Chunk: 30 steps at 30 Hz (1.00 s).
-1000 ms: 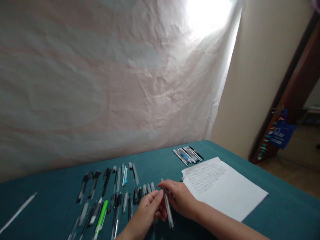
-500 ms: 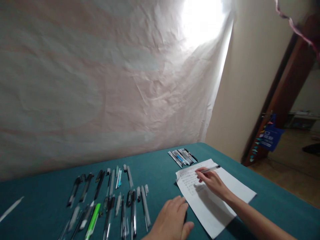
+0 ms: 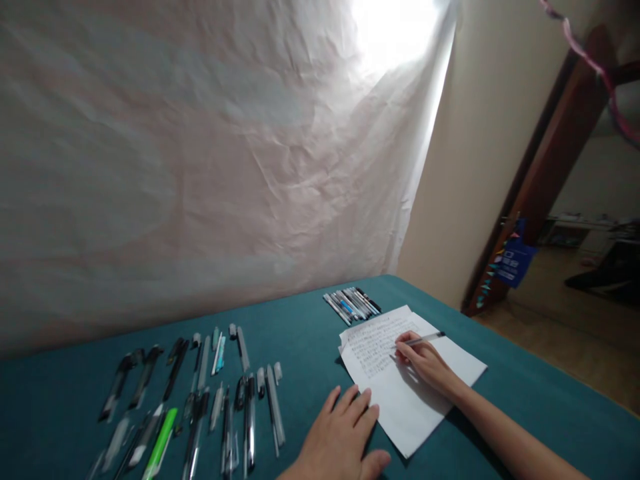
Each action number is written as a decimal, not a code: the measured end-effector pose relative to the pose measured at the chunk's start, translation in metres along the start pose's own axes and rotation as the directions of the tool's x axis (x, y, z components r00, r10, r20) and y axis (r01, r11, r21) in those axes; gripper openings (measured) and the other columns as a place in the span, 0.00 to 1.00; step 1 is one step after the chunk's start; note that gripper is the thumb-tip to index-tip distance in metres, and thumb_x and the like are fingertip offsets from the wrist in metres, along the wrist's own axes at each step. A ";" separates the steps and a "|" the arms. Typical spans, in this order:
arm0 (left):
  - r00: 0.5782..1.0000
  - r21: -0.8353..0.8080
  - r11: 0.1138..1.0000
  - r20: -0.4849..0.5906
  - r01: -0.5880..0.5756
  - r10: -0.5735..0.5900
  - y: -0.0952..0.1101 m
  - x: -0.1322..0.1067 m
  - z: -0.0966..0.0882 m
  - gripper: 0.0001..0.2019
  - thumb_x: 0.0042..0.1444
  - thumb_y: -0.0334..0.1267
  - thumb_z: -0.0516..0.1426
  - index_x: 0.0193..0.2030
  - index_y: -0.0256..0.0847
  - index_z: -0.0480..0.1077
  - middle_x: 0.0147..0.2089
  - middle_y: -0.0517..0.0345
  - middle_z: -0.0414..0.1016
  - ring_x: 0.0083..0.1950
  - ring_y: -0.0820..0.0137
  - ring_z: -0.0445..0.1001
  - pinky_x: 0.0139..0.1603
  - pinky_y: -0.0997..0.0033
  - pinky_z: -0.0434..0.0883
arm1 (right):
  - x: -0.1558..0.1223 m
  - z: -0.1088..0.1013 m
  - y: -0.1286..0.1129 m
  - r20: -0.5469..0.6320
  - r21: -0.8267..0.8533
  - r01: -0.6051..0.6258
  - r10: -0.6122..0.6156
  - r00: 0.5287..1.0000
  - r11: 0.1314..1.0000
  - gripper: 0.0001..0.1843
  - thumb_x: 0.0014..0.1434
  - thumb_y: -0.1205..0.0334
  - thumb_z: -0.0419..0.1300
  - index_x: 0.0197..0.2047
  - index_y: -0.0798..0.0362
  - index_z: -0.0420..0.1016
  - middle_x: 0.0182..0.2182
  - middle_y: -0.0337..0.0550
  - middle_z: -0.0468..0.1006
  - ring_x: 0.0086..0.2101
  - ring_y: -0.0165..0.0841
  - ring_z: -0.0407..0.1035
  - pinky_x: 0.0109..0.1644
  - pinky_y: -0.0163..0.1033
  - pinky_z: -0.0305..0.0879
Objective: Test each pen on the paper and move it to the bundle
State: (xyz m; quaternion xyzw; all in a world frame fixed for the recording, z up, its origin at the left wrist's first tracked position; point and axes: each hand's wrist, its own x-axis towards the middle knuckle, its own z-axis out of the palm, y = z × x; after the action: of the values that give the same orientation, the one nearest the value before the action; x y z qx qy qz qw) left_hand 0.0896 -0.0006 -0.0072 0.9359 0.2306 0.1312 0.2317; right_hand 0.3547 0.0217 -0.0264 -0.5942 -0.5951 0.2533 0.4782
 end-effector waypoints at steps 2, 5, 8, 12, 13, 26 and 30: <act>1.000 -0.013 1.000 -0.004 0.004 -0.004 0.000 0.000 0.000 0.27 0.54 0.52 0.50 0.59 0.45 0.57 0.62 0.49 0.55 0.63 0.52 0.50 0.60 0.47 0.44 | -0.001 -0.002 0.003 0.001 -0.023 -0.001 0.001 1.000 1.000 0.16 0.55 0.49 0.51 0.28 0.54 0.65 0.19 0.37 0.70 0.21 0.29 0.63 0.27 0.35 0.60; 1.000 -0.028 1.000 -0.008 -0.003 0.002 -0.002 0.000 0.002 0.27 0.55 0.53 0.48 0.60 0.45 0.56 0.63 0.49 0.54 0.63 0.53 0.49 0.61 0.48 0.42 | -0.002 -0.005 0.008 -0.025 -0.095 -0.006 0.004 1.000 0.995 0.16 0.55 0.49 0.51 0.26 0.53 0.63 0.16 0.35 0.68 0.18 0.28 0.61 0.23 0.34 0.57; 1.000 -0.056 0.998 -0.024 -0.012 0.011 -0.004 -0.001 0.002 0.27 0.55 0.53 0.48 0.60 0.45 0.57 0.63 0.49 0.54 0.63 0.54 0.50 0.61 0.48 0.42 | -0.002 -0.006 0.012 -0.056 -0.155 0.014 -0.023 0.998 0.988 0.15 0.56 0.51 0.50 0.24 0.52 0.61 0.15 0.33 0.66 0.17 0.27 0.59 0.21 0.33 0.55; 0.999 -0.101 0.995 -0.052 -0.017 0.012 -0.002 -0.002 0.001 0.26 0.54 0.51 0.50 0.58 0.46 0.59 0.62 0.51 0.56 0.63 0.54 0.50 0.61 0.49 0.42 | -0.003 -0.006 0.012 -0.070 -0.183 0.037 -0.050 0.996 0.982 0.14 0.55 0.53 0.51 0.24 0.52 0.61 0.15 0.33 0.65 0.17 0.27 0.58 0.23 0.34 0.55; 0.998 -0.110 0.994 -0.056 -0.017 0.011 -0.002 -0.002 0.000 0.25 0.54 0.51 0.50 0.58 0.46 0.59 0.62 0.51 0.56 0.63 0.54 0.50 0.61 0.49 0.42 | -0.002 -0.006 0.011 -0.070 -0.190 0.044 -0.058 0.996 0.981 0.13 0.55 0.54 0.51 0.23 0.52 0.62 0.16 0.33 0.65 0.18 0.27 0.58 0.23 0.34 0.56; 0.998 -0.112 0.994 -0.055 -0.013 0.007 0.000 -0.003 -0.002 0.25 0.54 0.51 0.50 0.58 0.46 0.59 0.62 0.52 0.55 0.63 0.54 0.50 0.61 0.50 0.41 | 0.000 -0.007 0.011 -0.049 -0.245 0.090 -0.105 0.993 0.965 0.11 0.54 0.58 0.52 0.24 0.53 0.61 0.18 0.34 0.65 0.21 0.28 0.58 0.27 0.34 0.56; 0.999 -0.092 0.996 -0.049 -0.016 0.011 0.000 -0.003 -0.002 0.25 0.54 0.51 0.50 0.58 0.46 0.59 0.62 0.52 0.55 0.63 0.54 0.50 0.61 0.50 0.42 | -0.001 -0.007 0.011 -0.042 -0.248 0.097 -0.111 0.993 0.964 0.11 0.55 0.58 0.52 0.23 0.53 0.61 0.19 0.34 0.65 0.22 0.28 0.59 0.27 0.34 0.56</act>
State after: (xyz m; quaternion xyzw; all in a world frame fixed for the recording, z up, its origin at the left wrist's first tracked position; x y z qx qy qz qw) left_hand 0.0866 -0.0010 -0.0062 0.9223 0.2236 0.1661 0.2680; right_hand 0.3655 0.0205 -0.0331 -0.6235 -0.6387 0.1355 0.4300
